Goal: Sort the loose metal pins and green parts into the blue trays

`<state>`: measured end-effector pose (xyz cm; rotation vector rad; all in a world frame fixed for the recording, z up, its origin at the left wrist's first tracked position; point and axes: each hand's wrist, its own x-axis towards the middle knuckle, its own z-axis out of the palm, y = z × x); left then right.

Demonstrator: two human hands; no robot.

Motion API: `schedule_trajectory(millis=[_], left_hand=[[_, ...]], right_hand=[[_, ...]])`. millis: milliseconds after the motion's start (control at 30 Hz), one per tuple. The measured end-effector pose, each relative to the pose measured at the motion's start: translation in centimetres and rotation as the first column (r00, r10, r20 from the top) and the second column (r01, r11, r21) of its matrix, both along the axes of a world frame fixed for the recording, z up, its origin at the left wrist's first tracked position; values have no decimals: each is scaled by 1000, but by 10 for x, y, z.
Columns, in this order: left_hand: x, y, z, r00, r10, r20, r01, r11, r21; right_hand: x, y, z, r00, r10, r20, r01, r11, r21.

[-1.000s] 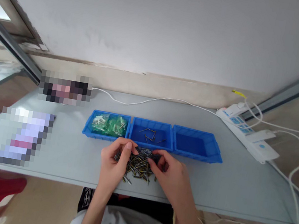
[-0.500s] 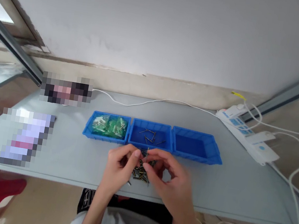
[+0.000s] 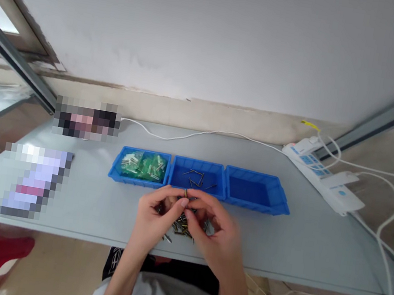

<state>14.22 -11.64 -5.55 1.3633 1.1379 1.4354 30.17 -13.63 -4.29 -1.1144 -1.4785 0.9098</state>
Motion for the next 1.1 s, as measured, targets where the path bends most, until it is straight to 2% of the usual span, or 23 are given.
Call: schedule_trajectory(millis=[133, 233, 467, 667, 900, 1100], left_hand=[[-1, -2, 0, 999, 26, -44, -23, 998, 62], [-3, -2, 1, 994, 2, -108, 10, 994, 106], [-3, 1, 3, 990, -30, -136, 51, 987, 152], [-3, 1, 2, 983, 79, -164, -39, 972, 233], [-3, 1, -12, 983, 102, -151, -83, 988, 129], [-2, 2, -8, 980, 39, -198, -7, 987, 159]], right_hand=[[-5, 3, -2, 999, -51, -17, 50, 998, -32], [-5, 5, -5, 998, -62, -2, 62, 997, -53], [-4, 8, -6, 995, -100, 8, 101, 992, -75], [-5, 9, -5, 993, -114, 16, 114, 992, -51], [-2, 9, -9, 988, -154, 23, 154, 987, -41], [1, 9, -6, 988, -154, 19, 155, 987, -52]])
